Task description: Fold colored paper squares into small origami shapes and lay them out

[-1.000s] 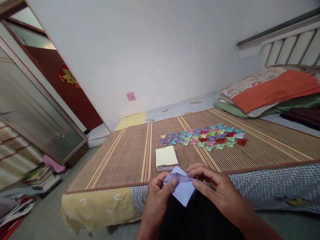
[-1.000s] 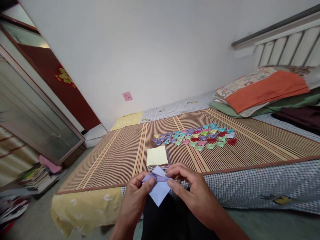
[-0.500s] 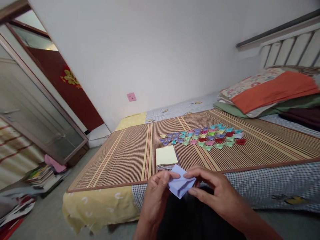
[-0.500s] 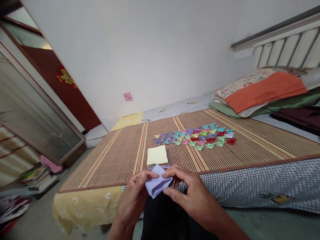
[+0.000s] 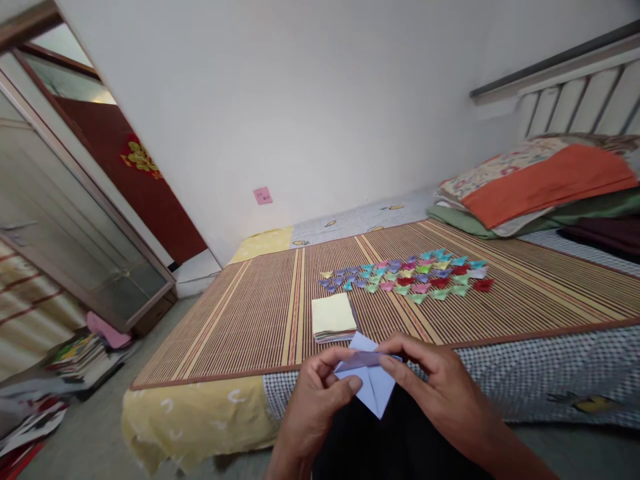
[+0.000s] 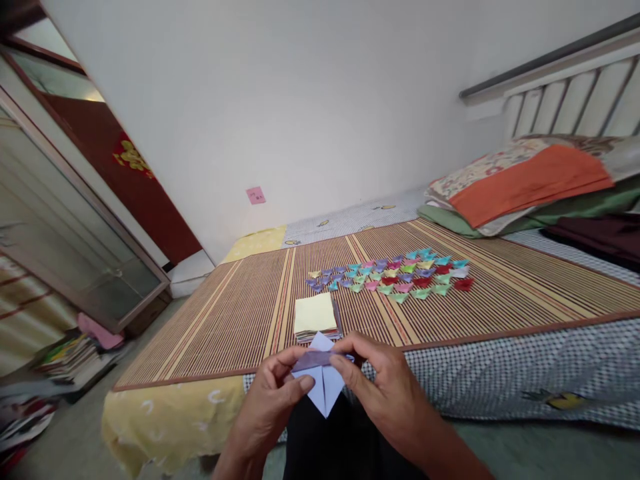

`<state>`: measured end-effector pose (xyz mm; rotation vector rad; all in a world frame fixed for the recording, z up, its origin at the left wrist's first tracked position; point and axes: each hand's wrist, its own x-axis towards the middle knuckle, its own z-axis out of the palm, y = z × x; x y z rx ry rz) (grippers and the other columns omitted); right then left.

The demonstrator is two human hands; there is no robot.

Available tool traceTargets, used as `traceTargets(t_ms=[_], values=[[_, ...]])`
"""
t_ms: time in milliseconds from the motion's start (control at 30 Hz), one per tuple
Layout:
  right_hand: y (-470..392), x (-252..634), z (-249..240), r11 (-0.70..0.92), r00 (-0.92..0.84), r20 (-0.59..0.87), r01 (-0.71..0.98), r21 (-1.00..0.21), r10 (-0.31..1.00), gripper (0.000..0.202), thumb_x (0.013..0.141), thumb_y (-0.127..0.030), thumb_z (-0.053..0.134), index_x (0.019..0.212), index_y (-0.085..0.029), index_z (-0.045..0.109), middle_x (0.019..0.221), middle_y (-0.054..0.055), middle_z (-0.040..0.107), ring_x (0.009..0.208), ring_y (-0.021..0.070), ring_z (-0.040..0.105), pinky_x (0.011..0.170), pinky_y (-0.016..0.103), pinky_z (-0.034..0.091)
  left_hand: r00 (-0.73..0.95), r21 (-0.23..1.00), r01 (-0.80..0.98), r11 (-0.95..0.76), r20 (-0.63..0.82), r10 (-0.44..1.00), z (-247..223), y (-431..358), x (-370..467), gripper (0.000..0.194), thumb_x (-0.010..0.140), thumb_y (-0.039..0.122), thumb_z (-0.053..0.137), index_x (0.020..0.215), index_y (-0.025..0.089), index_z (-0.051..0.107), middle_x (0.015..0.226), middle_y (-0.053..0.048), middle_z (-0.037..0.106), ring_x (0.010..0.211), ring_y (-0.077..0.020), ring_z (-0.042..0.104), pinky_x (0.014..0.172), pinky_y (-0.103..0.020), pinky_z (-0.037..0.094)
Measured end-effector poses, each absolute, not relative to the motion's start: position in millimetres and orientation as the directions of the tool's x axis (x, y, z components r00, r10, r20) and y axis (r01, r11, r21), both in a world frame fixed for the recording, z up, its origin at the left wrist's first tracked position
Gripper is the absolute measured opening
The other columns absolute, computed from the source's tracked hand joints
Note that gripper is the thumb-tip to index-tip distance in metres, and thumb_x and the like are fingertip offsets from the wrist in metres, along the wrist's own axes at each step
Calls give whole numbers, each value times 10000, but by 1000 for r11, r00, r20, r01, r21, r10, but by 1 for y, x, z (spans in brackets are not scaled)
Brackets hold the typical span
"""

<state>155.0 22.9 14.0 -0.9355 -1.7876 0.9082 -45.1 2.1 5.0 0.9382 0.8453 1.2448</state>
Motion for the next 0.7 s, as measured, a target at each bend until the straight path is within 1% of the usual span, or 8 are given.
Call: traceTargets(t_ms=[100,167,233,300,367,500,567,700], values=[[24,151,16,478,-296,409,220,-850,863,164,985,-336,594,911,-238,702,784,-17,709,708,165,653,654,264,474,88,924,-380,43,-10,996,4,4,-43,355,668,281,944,974,171,804,867,-55,797,727,-141,705,717,-234,547],[25,149,16,503,-294,440,187,-844,848,122,966,-287,614,910,-238,710,817,-12,717,745,167,670,680,259,485,70,938,-346,19,5,998,5,5,-40,303,683,287,933,922,151,807,832,-52,788,678,-119,680,669,-205,526],[26,146,16,522,-292,470,133,-843,833,118,956,-261,626,880,-232,710,838,-4,712,781,170,678,711,257,493,17,946,-324,-3,9,1000,7,7,-36,278,660,283,944,850,141,800,745,-30,763,600,-93,633,596,-180,490],[27,144,14,518,-285,480,74,-852,830,147,961,-265,628,840,-225,701,842,4,698,796,171,674,728,258,498,-53,945,-327,-17,-1,999,7,7,-31,290,616,289,964,777,136,777,659,-7,726,538,-82,589,542,-174,463],[27,140,11,490,-265,467,21,-872,843,183,969,-291,629,810,-219,686,838,8,680,783,169,659,715,258,498,-105,944,-330,-17,-18,994,7,6,-26,318,593,311,972,727,131,748,622,-1,704,515,-85,571,523,-182,459],[29,134,3,413,-201,415,-54,-909,888,232,962,-336,654,765,-213,636,831,13,656,763,168,633,695,264,502,-169,954,-300,-11,-41,985,4,4,-19,349,622,378,950,730,123,737,615,-7,683,522,-97,559,537,-209,477],[30,131,0,399,-184,404,-68,-914,896,243,954,-339,666,751,-213,618,828,13,652,765,169,629,697,266,505,-198,956,-292,-20,-40,979,2,4,-18,367,622,402,945,735,123,735,614,-6,672,526,-102,555,540,-216,479],[31,130,-4,421,-156,424,-56,-905,892,252,953,-336,665,740,-214,609,815,12,641,778,175,630,699,267,504,-233,954,-298,-28,-44,971,0,5,-17,381,609,410,952,727,127,724,603,3,652,522,-103,549,538,-217,476]])
